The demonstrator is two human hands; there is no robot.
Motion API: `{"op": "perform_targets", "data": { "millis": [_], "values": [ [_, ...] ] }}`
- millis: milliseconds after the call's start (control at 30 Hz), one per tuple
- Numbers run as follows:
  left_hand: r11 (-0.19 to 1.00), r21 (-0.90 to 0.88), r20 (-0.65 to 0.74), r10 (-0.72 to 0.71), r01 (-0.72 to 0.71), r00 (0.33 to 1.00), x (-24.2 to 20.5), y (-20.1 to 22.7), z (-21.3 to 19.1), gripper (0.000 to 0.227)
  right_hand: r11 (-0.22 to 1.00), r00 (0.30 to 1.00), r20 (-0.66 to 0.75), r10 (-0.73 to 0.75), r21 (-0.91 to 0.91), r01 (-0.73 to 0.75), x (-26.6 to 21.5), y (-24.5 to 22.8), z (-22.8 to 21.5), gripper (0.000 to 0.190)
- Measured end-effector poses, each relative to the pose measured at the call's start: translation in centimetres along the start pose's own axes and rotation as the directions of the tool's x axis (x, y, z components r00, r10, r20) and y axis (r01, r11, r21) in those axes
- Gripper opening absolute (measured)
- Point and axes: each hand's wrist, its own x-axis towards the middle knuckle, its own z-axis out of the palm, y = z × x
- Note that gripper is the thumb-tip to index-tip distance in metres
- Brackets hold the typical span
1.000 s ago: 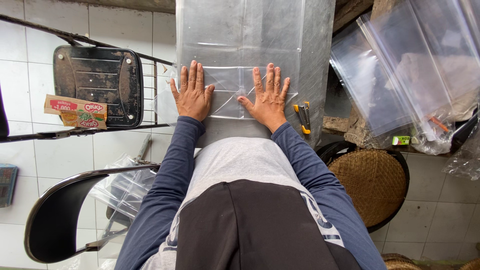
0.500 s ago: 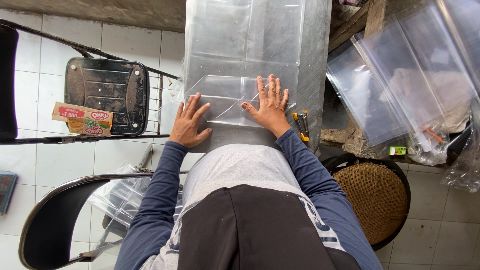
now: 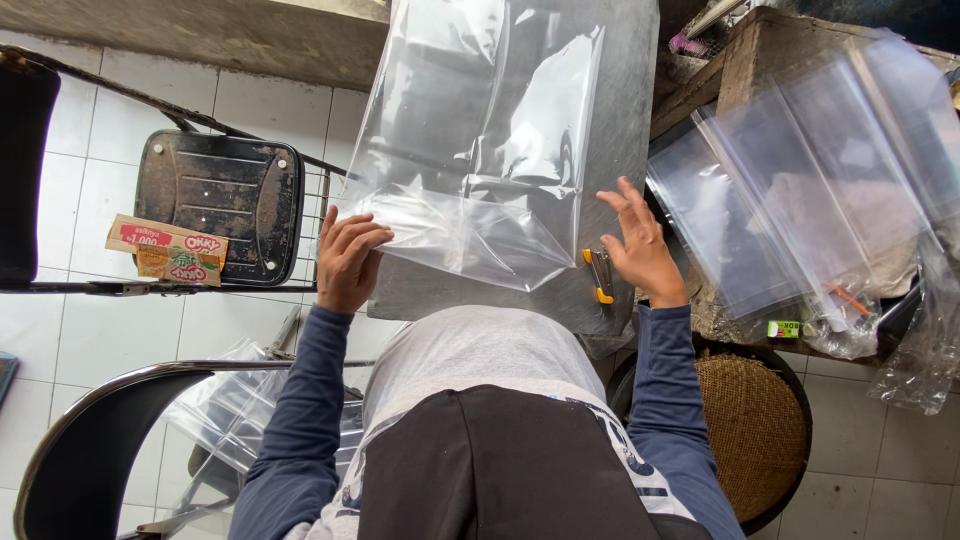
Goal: The person folds a large clear plastic sheet on a metal table, then uses a handheld heat sealer to seal the folded edges. They repeat the process with another sheet, smoothing and folding it before sealing.
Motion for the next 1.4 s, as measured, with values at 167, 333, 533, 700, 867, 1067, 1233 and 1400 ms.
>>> {"op": "perform_targets", "data": {
  "millis": [167,333,533,700,867,1067,1233,1400],
  "values": [
    [0.989,-0.121,0.141,0.105,-0.088,0.984,1.5,4.1,-4.5,0.020,0.873,0.948,-0.120,-0.295,-0.437,0.216,-0.1,0.0,5.0,0.091],
    [0.982,-0.162,0.275,0.144,-0.102,0.951,1.5,7.8,-8.2,0.024,0.902,0.840,-0.340,-0.423,-0.247,0.354,1.8,-0.1,6.0,0.100],
    [0.992,-0.045,0.127,0.122,-0.117,0.984,-2.5,4.2,-9.8,0.054,0.840,0.845,-0.113,-0.524,-0.233,0.490,0.3,-2.7,6.2,0.034],
    [0.930,0.348,0.061,-0.148,0.118,0.987,-5.8,-6.1,-7.8,0.068,0.868,0.858,-0.138,-0.496,-0.122,0.482,-1.2,-2.6,6.2,0.032],
    [0.990,0.135,0.118,-0.068,0.052,0.991,-6.3,-7.9,-1.8,0.078,0.866,0.855,-0.133,-0.501,-0.073,0.495,-1.6,-2.1,7.1,0.030],
    [0.996,0.078,0.163,-0.045,0.033,0.986,-3.2,-6.4,-1.9,0.028,0.859,0.875,-0.235,-0.423,0.204,0.469,-1.3,0.7,7.6,0.036],
    [0.834,-0.370,0.181,-0.368,0.409,0.912,-1.9,-6.1,0.2,0.021,0.770,0.973,-0.223,0.055,0.631,0.101,-0.4,1.3,8.9,0.034],
    [0.759,-0.391,-0.137,-0.607,0.521,0.782,-1.2,-4.7,5.3,0.031,0.753,0.912,-0.246,0.328,0.651,-0.096,1.6,-1.2,9.5,0.040]
  ]
}}
